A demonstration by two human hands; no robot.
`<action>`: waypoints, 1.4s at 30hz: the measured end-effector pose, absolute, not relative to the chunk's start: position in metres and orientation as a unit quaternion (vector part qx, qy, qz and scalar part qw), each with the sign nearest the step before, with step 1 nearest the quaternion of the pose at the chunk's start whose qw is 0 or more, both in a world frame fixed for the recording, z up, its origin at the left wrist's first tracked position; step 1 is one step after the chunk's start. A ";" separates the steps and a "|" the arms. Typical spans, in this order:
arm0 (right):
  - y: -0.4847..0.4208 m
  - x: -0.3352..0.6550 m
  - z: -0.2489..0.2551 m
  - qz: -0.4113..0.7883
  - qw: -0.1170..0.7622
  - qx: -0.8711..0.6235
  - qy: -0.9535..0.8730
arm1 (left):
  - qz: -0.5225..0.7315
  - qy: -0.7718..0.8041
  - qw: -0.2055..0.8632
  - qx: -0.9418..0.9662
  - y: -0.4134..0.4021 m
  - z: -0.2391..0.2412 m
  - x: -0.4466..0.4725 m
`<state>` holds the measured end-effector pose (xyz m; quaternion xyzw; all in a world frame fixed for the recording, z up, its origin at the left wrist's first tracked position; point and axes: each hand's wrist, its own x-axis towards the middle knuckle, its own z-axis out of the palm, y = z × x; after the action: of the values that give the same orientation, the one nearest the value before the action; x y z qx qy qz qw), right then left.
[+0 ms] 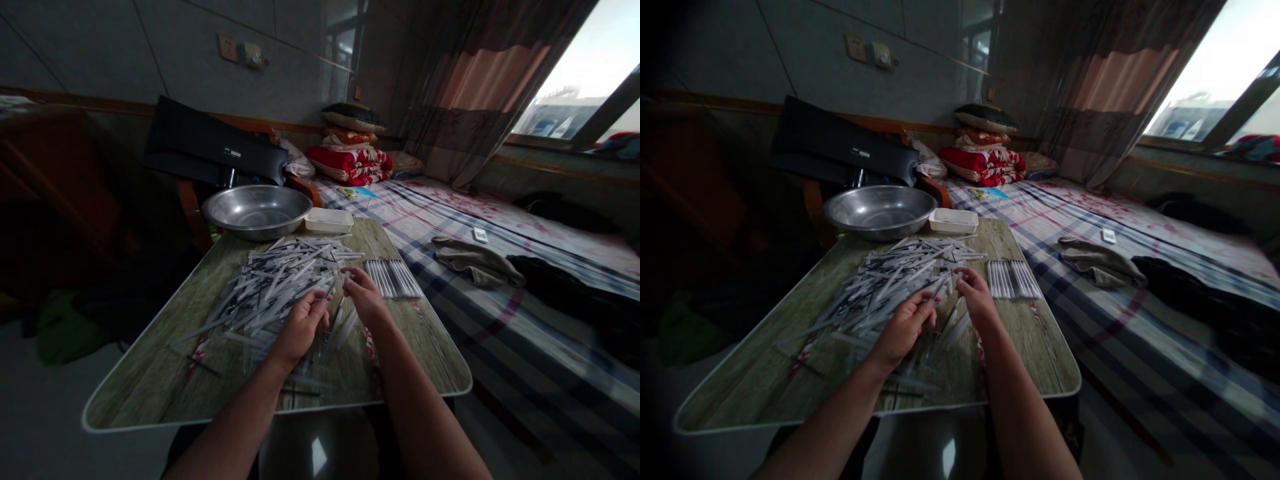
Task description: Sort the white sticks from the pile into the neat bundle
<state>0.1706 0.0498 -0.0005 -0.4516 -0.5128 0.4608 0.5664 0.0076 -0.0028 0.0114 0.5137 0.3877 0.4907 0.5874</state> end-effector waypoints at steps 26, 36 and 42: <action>0.035 0.168 0.010 0.621 0.629 -0.279 -0.376 | 0.451 0.416 0.490 0.619 0.001 0.005 0.004; 0.034 0.166 0.011 0.641 0.625 -0.267 -0.357 | 0.419 0.428 0.470 0.648 0.002 0.005 0.003; 0.035 0.167 0.008 0.648 0.626 -0.261 -0.347 | 0.417 0.424 0.472 0.651 0.001 0.005 0.003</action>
<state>0.1674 0.0348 0.0084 -0.2610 -0.3469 0.6477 0.6262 0.0031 0.0013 0.0047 0.6510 0.4239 0.4172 0.4716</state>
